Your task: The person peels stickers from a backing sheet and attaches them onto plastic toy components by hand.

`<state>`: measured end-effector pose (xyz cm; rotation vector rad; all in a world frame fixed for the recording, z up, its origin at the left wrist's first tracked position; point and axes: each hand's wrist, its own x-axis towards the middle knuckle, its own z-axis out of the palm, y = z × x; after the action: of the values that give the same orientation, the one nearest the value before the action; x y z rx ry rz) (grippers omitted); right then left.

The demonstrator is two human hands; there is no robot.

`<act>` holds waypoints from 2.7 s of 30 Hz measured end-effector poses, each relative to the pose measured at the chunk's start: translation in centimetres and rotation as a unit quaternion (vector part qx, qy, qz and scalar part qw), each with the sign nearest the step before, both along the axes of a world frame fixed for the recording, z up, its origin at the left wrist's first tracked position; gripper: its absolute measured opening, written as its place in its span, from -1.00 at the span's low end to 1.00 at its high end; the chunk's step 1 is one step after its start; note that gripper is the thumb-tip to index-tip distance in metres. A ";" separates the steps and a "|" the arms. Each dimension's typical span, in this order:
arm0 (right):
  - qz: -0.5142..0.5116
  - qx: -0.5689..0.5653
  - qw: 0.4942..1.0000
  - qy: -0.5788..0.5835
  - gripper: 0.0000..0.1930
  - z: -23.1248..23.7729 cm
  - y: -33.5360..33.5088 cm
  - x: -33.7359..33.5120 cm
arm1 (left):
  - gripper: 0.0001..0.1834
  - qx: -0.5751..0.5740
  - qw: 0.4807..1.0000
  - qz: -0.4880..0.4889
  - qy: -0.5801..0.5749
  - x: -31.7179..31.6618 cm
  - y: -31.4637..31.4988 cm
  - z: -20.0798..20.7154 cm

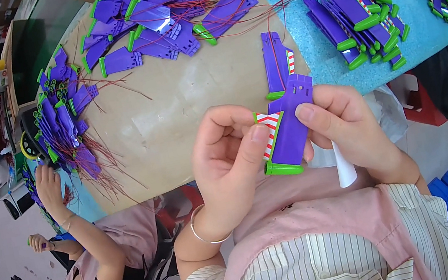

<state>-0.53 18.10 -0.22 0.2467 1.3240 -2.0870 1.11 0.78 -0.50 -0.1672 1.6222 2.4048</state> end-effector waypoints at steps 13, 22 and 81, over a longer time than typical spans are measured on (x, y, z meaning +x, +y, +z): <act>0.010 -0.001 1.000 0.009 -0.78 -0.1 0.3 -0.1 | -0.86 -0.045 0.998 0.013 0.049 0.4 0.4 -0.2; 0.008 0.009 0.999 0.032 -0.78 -0.3 0.5 -0.2 | -0.85 -0.052 0.997 0.015 0.053 0.3 0.7 -0.4; -0.118 0.108 0.977 0.143 -0.67 -0.1 0.4 -0.6 | -0.65 -0.410 0.829 -0.104 0.365 0.0 2.4 -1.3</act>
<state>-1.14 18.52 -0.32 0.2091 1.7746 -2.2367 1.10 3.19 -1.76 0.8460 2.7321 1.4954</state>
